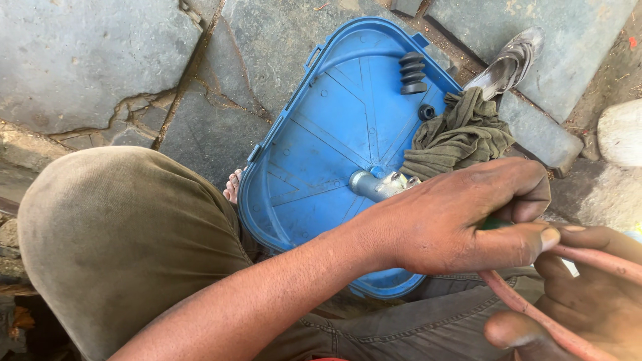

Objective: The person sits on the ground and uses a screwdriver and pliers to disassemble and clean a small cylindrical mechanical part. They remove internal components, wipe them with a cloth, and reassemble the part on a blue plastic lid.

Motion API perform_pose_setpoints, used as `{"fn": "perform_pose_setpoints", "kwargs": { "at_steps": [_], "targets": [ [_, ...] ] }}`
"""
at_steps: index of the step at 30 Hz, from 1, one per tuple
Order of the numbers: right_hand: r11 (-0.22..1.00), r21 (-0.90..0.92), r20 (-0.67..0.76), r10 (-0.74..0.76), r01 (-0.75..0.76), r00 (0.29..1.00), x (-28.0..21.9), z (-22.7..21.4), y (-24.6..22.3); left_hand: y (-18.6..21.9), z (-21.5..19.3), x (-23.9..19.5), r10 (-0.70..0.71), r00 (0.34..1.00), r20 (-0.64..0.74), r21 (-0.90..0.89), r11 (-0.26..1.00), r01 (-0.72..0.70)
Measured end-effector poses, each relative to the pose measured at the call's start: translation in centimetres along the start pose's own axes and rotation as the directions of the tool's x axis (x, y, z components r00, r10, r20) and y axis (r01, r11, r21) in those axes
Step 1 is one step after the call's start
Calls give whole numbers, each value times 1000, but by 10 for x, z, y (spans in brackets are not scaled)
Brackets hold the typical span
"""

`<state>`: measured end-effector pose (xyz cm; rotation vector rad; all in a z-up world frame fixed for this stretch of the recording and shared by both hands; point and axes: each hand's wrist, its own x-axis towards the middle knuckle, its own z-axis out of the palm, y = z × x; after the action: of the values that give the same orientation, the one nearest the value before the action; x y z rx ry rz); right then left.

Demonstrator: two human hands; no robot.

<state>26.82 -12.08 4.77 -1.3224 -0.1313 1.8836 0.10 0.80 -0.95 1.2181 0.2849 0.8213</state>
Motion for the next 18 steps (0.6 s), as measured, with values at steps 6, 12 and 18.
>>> {"fn": "perform_pose_setpoints", "kwargs": {
  "at_steps": [6, 12, 18],
  "targets": [
    [884, 210, 162, 389, -417, 907, 11, -8, -21, 3, -1, 0, -50, 999, 4, 6, 999, 50],
    [934, -151, -173, 297, -323, 939, 11, -2, -19, -1, 0, 0, -34, 999, 12, -7, 999, 34],
    [831, -556, 14, 4, 5, 1000, -3, 1, -3, -9, 4, -1, -29, 1000, 4, -2, 1000, 29]
  ]
}}
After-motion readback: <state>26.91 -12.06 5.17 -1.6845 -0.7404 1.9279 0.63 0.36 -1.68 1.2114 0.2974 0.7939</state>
